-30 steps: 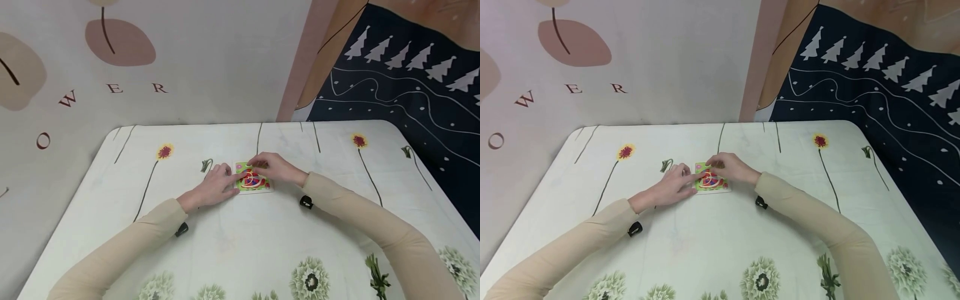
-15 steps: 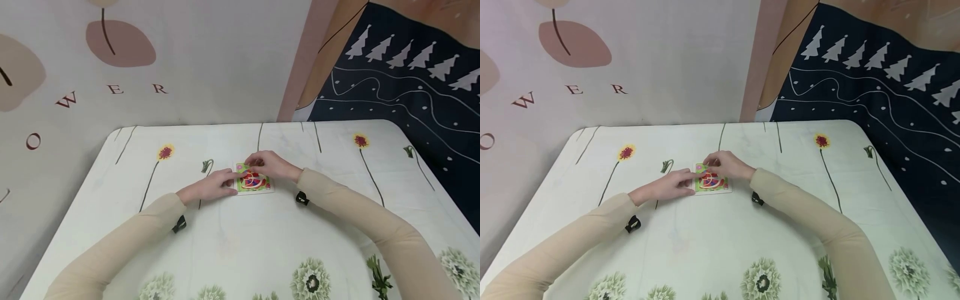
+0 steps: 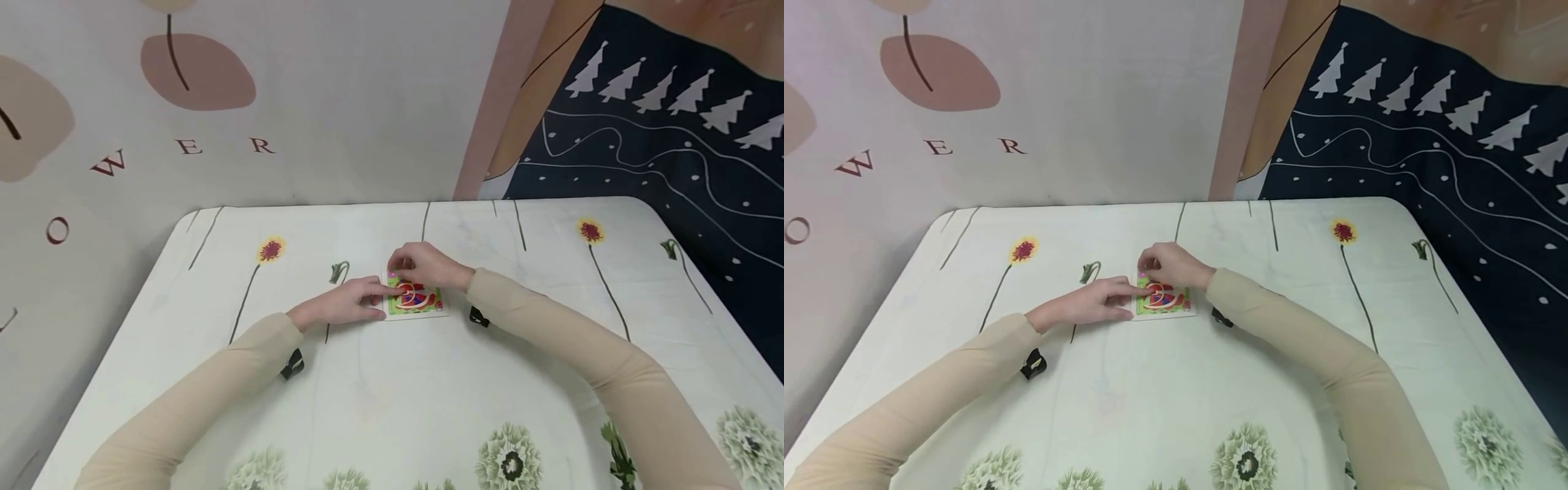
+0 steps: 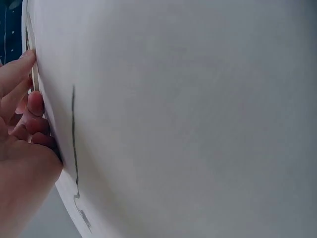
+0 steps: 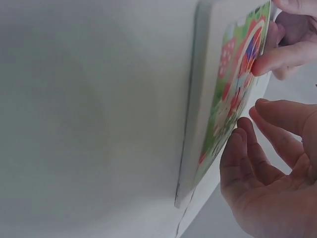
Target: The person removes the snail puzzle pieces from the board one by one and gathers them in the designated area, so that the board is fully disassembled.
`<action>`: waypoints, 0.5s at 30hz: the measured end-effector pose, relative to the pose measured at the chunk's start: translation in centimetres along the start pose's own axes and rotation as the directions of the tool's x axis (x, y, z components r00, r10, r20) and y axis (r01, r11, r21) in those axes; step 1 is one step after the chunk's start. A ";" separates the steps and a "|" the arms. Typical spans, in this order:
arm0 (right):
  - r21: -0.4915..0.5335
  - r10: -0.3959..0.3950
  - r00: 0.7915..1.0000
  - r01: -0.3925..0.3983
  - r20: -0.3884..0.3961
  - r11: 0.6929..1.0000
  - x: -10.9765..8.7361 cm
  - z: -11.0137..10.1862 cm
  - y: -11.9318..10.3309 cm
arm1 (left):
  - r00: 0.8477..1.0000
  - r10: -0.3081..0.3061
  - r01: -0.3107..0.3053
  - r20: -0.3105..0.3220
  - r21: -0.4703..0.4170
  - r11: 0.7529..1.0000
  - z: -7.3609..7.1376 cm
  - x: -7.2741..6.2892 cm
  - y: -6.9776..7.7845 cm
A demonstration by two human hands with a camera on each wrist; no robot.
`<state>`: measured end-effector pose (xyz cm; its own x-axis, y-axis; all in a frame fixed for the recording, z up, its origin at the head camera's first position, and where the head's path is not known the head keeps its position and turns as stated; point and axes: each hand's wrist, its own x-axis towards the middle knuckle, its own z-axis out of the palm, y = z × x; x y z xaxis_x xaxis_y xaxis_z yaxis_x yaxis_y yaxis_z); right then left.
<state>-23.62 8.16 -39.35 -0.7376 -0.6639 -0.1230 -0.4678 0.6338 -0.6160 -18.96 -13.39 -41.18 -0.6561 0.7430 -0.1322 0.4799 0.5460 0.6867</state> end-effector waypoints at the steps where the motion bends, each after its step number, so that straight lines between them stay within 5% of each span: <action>1: -0.009 -0.001 1.000 0.001 0.002 1.000 0.1 0.0 -0.1 | 1.000 -0.003 0.003 0.002 0.000 1.000 0.0 0.0 0.0; 15: -0.015 0.029 0.996 -0.028 0.082 1.000 1.4 -0.2 0.3 | 1.000 -0.029 0.029 0.002 -0.048 0.998 0.0 0.0 -0.1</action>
<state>-24.92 7.45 -39.53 -0.7082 -0.6759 -0.2042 -0.4546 0.6578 -0.6005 -19.02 -13.41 -41.20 -0.6686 0.7276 -0.1538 0.4322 0.5484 0.7159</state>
